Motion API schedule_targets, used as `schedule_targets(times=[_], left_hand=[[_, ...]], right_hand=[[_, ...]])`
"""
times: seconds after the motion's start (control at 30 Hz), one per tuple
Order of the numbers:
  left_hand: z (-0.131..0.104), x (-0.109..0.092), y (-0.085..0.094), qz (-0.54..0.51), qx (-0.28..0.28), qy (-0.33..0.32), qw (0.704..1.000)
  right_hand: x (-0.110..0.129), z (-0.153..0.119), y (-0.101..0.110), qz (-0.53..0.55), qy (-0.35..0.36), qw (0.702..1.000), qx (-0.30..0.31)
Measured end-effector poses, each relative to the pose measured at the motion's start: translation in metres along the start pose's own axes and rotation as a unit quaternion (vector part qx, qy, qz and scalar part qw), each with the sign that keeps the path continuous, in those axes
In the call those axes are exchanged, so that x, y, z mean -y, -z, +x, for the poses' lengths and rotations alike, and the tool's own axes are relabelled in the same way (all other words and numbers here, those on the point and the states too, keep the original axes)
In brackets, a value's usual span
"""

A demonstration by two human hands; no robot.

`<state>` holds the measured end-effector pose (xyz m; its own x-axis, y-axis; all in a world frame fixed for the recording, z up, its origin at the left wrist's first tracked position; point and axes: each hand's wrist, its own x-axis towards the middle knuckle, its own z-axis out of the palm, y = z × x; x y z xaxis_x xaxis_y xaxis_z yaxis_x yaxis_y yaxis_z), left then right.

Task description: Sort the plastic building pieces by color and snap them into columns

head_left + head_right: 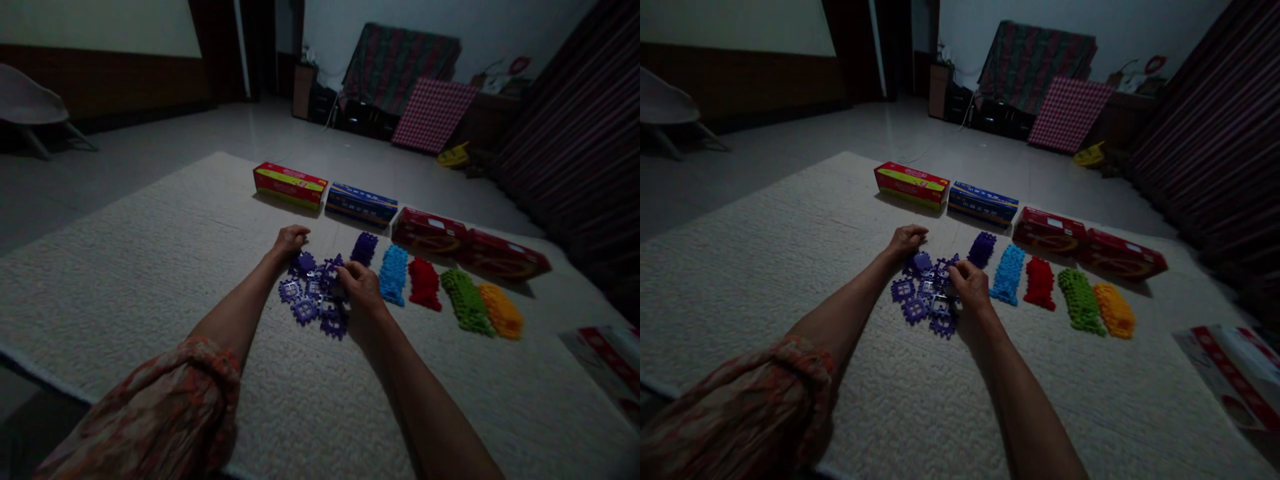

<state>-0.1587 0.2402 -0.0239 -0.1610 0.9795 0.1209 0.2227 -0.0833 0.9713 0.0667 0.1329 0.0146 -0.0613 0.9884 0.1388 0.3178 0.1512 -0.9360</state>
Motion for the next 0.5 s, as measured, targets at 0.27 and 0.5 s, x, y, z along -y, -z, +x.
schedule_targets(times=[0.27, 0.5], left_hand=[[0.003, 0.005, -0.009, -0.019, 0.042, 0.001, 0.999], [0.001, -0.003, -0.008, -0.066, 0.065, 0.013, 0.996]], right_hand=[[-0.019, -0.008, 0.000, 0.024, -0.028, 0.999, -0.033], [-0.022, -0.009, -0.002, -0.089, 0.008, 0.993, -0.071]])
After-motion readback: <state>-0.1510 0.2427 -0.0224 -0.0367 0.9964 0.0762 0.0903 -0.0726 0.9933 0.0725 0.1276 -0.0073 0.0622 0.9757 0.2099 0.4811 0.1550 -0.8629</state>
